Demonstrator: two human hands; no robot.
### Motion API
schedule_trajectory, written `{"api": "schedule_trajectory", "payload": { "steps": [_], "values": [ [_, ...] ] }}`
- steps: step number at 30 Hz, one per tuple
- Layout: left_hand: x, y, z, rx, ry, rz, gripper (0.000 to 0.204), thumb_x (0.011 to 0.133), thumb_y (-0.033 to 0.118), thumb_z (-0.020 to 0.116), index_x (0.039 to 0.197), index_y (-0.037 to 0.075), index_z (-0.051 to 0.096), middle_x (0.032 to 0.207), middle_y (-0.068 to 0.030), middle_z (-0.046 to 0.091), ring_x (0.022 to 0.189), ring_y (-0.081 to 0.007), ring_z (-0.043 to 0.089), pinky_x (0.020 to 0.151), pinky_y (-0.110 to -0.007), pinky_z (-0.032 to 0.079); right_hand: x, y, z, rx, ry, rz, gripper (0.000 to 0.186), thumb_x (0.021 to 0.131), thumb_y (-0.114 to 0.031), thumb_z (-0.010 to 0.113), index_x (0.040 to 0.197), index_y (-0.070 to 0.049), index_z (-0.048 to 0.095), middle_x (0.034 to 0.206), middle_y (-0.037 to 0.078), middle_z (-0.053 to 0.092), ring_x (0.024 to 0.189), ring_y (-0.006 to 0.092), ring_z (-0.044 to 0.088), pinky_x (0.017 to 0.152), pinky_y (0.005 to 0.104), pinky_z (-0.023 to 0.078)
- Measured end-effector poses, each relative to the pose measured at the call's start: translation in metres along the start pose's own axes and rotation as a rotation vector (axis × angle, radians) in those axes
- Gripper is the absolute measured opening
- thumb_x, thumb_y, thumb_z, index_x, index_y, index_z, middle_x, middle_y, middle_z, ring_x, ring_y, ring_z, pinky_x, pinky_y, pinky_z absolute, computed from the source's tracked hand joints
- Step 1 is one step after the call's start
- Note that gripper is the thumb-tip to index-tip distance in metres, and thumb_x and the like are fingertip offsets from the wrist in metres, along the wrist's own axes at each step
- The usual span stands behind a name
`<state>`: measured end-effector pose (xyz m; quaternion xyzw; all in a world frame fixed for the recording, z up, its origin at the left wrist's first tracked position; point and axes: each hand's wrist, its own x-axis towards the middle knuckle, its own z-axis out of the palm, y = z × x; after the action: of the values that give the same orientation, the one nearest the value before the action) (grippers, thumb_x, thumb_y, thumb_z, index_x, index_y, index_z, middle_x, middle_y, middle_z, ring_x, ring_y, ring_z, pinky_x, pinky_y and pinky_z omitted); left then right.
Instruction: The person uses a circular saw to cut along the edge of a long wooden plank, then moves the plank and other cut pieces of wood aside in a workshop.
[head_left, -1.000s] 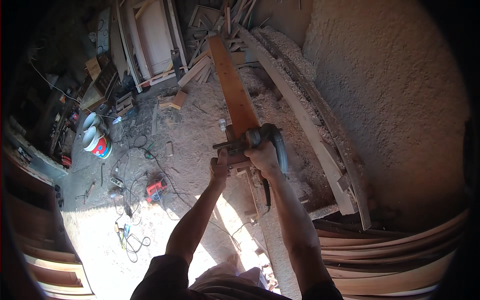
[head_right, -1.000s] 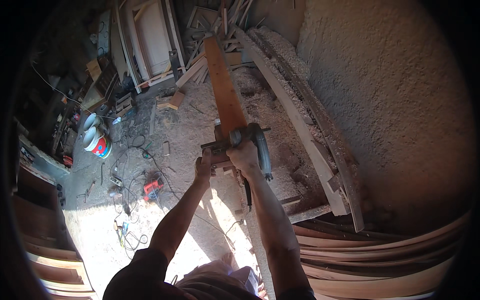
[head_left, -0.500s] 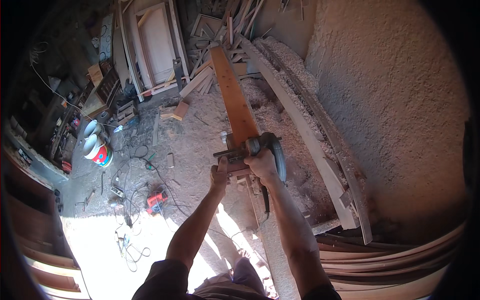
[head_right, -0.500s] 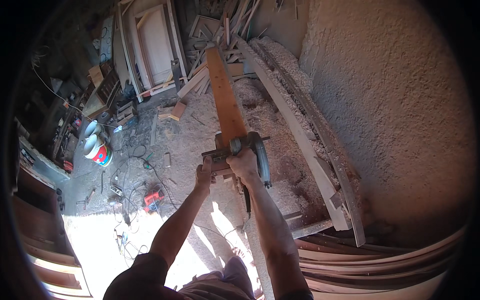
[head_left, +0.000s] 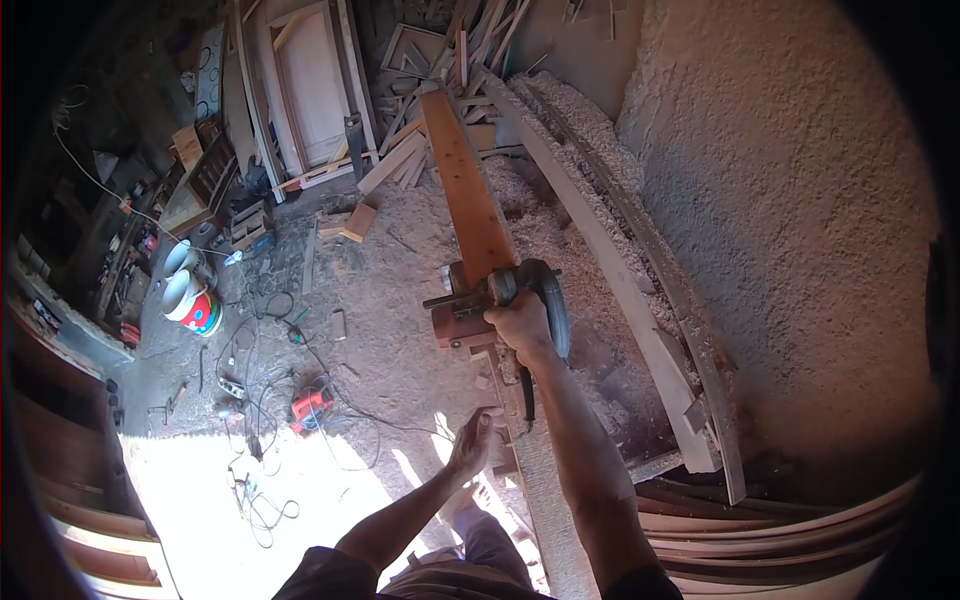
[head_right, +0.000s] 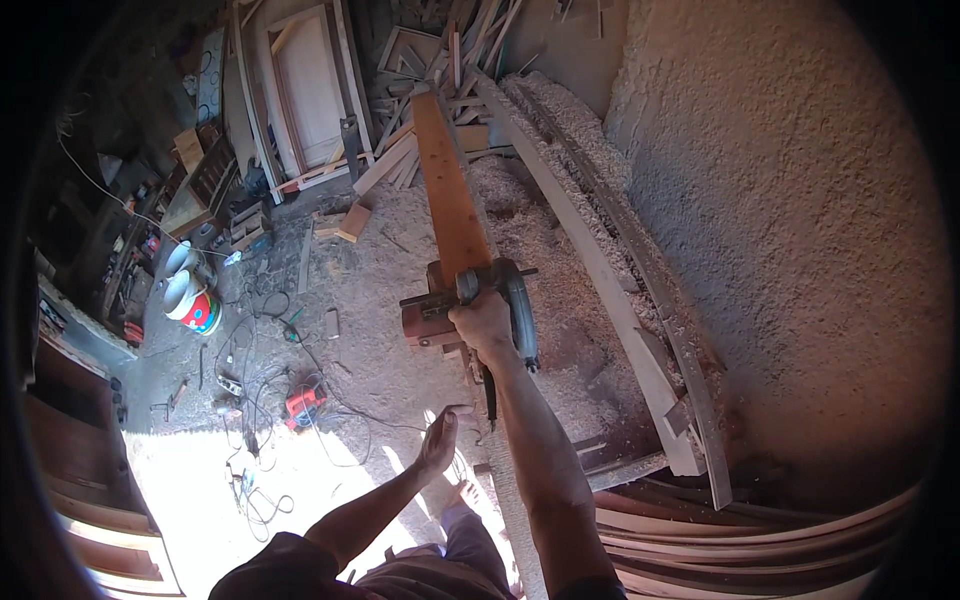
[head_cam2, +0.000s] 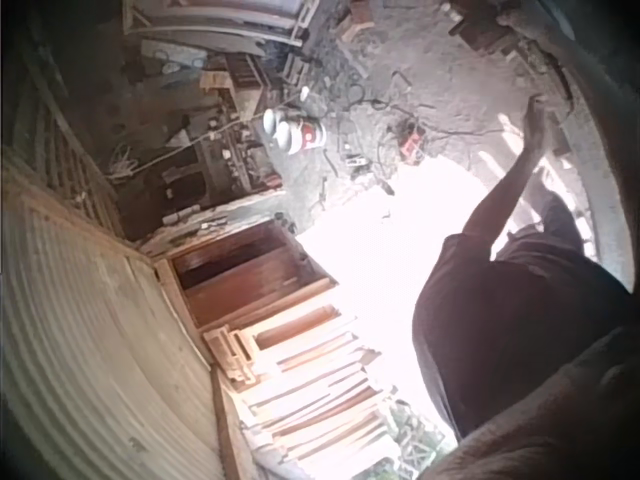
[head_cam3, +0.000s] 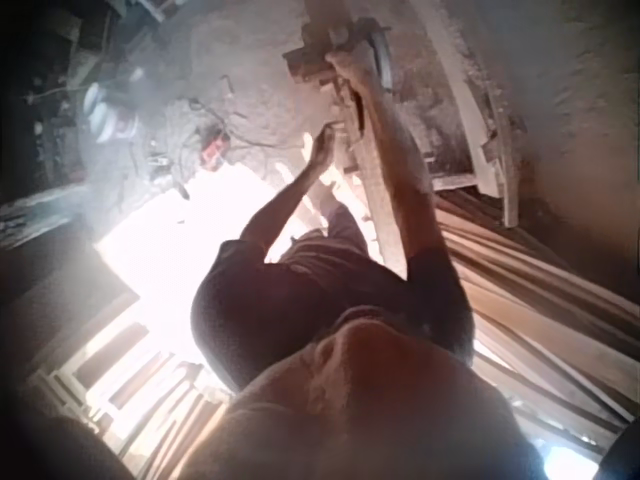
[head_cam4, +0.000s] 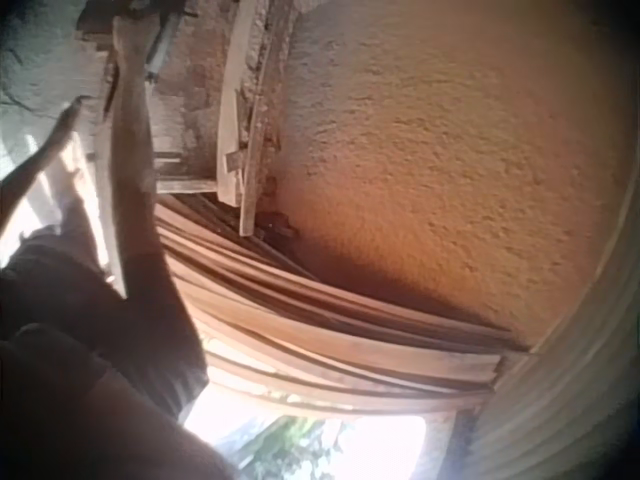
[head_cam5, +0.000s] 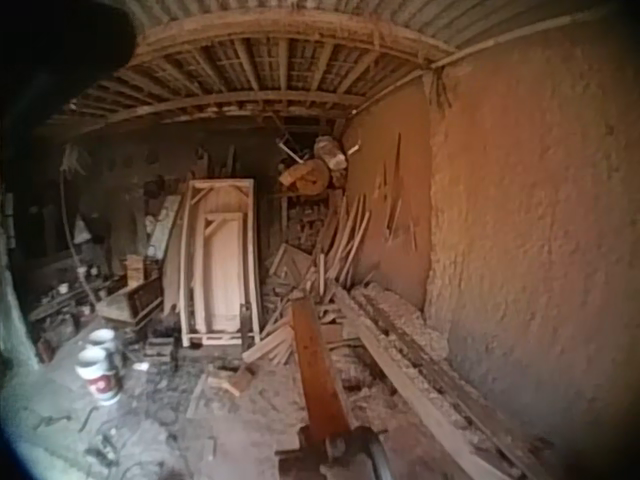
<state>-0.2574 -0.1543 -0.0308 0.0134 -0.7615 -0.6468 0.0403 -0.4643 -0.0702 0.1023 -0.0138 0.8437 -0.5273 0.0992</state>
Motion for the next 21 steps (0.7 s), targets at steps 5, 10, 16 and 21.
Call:
{"api": "schedule_trajectory", "payload": {
  "steps": [5,10,16,21],
  "values": [
    [-0.022,-0.014,-0.002,-0.182,-0.319,-0.079,0.075,0.106,0.066,0.029,0.13,0.001,0.056,0.109,-0.0166,0.065,0.1,-0.0242,0.066,0.09,-0.038,0.053,0.016,0.001,0.008,0.017,0.036,-0.011,0.028,0.071,-0.018,0.07,0.086,0.006,0.071,0.086,0.031,0.072,0.091,0.0421,0.074,0.079,0.0464,0.057],
    [-0.022,-0.051,0.001,0.026,-0.424,0.054,0.068,0.108,0.06,0.028,0.123,0.002,0.06,0.111,-0.016,0.062,0.114,-0.0339,0.058,0.104,-0.044,0.043,0.035,0.008,0.02,0.065,0.066,-0.097,0.013,0.074,-0.006,0.072,0.083,0.002,0.068,0.067,0.005,0.063,0.052,0.0137,0.06,0.044,0.0345,0.044],
    [0.029,-0.051,-0.063,-0.04,-0.019,-0.048,0.063,0.112,0.05,0.028,0.125,0.0,0.063,0.109,-0.0161,0.068,0.104,-0.024,0.065,0.093,-0.037,0.05,0.054,0.003,0.019,0.044,-0.006,0.006,0.027,0.073,-0.018,0.072,0.087,0.004,0.071,0.089,0.028,0.073,0.091,0.0407,0.074,0.079,0.0454,0.058],
    [0.155,-0.014,-0.103,-0.311,0.288,-0.446,0.081,0.096,0.078,0.044,0.118,0.002,0.063,0.084,-0.0068,0.064,0.072,-0.0152,0.062,0.067,-0.031,0.051,0.07,0.003,0.03,0.165,0.022,-0.101,0.008,0.075,-0.002,0.069,0.082,0.003,0.067,0.068,0.005,0.062,0.058,0.0129,0.064,0.042,0.0324,0.045]
  ]
}}
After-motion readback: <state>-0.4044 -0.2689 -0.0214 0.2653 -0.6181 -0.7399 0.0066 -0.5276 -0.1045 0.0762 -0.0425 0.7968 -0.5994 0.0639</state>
